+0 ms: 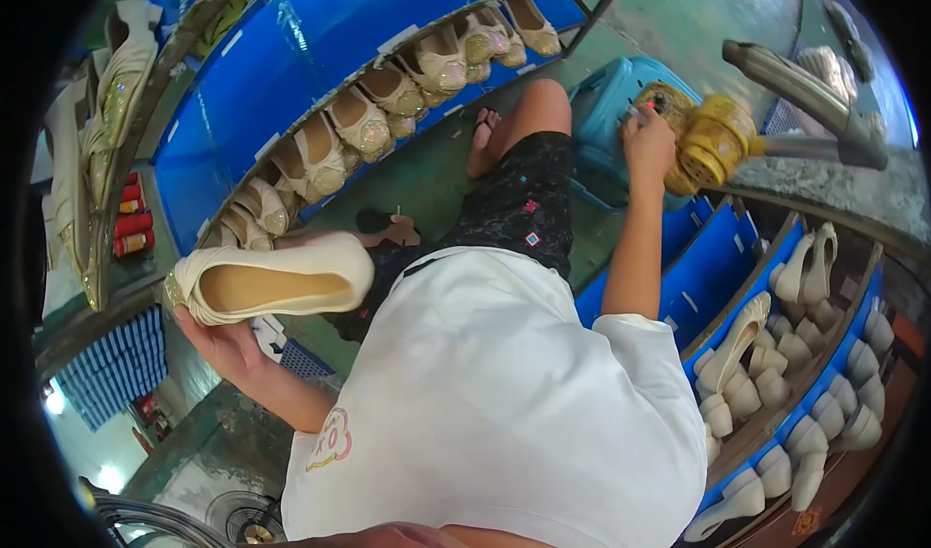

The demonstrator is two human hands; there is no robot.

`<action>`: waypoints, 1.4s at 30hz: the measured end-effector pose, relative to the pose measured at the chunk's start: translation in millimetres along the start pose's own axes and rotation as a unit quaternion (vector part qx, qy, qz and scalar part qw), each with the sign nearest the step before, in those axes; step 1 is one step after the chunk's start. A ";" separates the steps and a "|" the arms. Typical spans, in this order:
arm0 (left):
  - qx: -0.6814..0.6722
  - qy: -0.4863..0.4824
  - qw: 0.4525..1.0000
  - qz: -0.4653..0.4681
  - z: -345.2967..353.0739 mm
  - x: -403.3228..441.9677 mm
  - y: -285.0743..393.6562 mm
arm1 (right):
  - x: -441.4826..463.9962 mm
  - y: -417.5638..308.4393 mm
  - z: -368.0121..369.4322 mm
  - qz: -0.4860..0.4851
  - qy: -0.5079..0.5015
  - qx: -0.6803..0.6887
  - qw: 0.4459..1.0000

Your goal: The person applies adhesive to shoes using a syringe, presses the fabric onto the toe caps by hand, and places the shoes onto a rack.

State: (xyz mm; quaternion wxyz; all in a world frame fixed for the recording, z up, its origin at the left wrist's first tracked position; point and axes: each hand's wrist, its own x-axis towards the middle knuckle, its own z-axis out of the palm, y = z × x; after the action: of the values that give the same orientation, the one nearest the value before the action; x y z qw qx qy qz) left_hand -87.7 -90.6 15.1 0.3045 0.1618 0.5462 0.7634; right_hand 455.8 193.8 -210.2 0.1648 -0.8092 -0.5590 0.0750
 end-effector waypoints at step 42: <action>0.416 -0.014 0.743 0.524 134.4 143.2 363.9 | -53.2 -165.2 -108.0 -0.331 0.012 0.262 0.906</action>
State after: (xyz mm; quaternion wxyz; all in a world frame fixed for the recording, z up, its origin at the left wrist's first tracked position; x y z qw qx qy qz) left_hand -223.9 20.8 389.4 -0.2338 0.5439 0.6343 0.4972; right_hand 324.1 177.6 -54.7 0.3931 -0.5063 -0.7528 0.1501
